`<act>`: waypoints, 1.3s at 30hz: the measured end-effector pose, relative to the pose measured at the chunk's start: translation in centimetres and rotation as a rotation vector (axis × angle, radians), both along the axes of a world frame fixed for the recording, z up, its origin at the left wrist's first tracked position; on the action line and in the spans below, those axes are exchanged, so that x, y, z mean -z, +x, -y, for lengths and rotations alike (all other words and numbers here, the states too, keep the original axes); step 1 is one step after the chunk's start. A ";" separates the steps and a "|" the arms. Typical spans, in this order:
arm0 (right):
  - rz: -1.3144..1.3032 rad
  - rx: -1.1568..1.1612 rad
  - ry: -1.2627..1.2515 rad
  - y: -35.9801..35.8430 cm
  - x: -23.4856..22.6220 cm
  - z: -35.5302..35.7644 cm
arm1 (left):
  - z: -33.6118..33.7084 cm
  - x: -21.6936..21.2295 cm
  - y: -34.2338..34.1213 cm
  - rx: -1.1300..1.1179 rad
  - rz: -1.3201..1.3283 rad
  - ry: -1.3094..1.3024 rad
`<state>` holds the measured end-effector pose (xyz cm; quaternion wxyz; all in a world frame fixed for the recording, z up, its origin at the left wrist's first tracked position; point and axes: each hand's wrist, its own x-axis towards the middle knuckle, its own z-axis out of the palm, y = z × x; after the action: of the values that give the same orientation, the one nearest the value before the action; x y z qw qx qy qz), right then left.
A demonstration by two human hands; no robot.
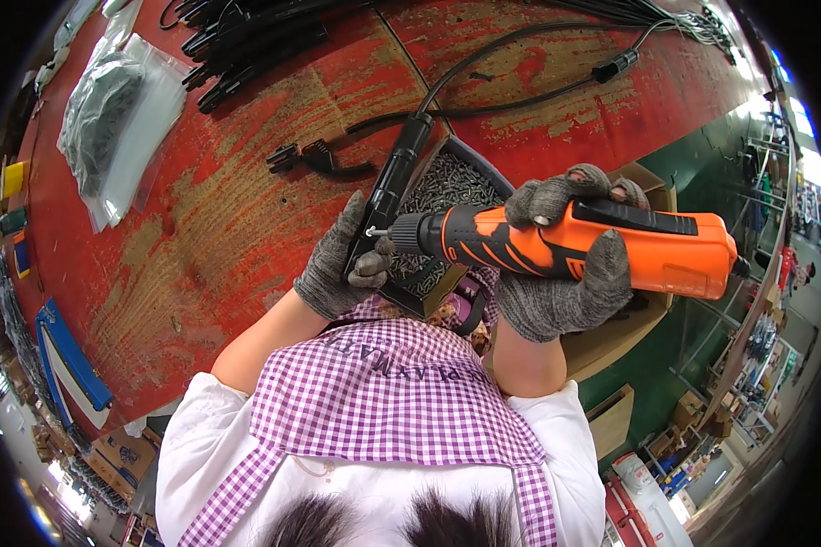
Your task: The person uses an orange power drill to drive screws into black electrical components held in their left hand. They repeatedly pick up components from a pile on a red workbench, secure them with the drill, and place them back down.
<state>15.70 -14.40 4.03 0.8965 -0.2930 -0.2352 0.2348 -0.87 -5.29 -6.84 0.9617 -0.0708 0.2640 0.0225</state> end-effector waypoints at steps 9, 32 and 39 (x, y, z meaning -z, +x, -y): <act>0.031 0.009 -0.062 0.0 0.5 0.0 | 0.0 -0.2 0.0 0.008 0.007 0.036; 0.475 -0.275 -0.047 -0.5 -0.7 -3.2 | 0.3 -1.0 0.4 0.098 -0.161 0.222; 0.436 -0.317 -0.072 -1.6 -1.5 -3.4 | 0.3 -1.4 0.5 0.108 -0.192 0.260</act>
<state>14.05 -11.00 5.57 0.7658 -0.3279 -0.4570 0.3117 -0.38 -5.61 -5.47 0.9329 0.0712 0.3529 0.0116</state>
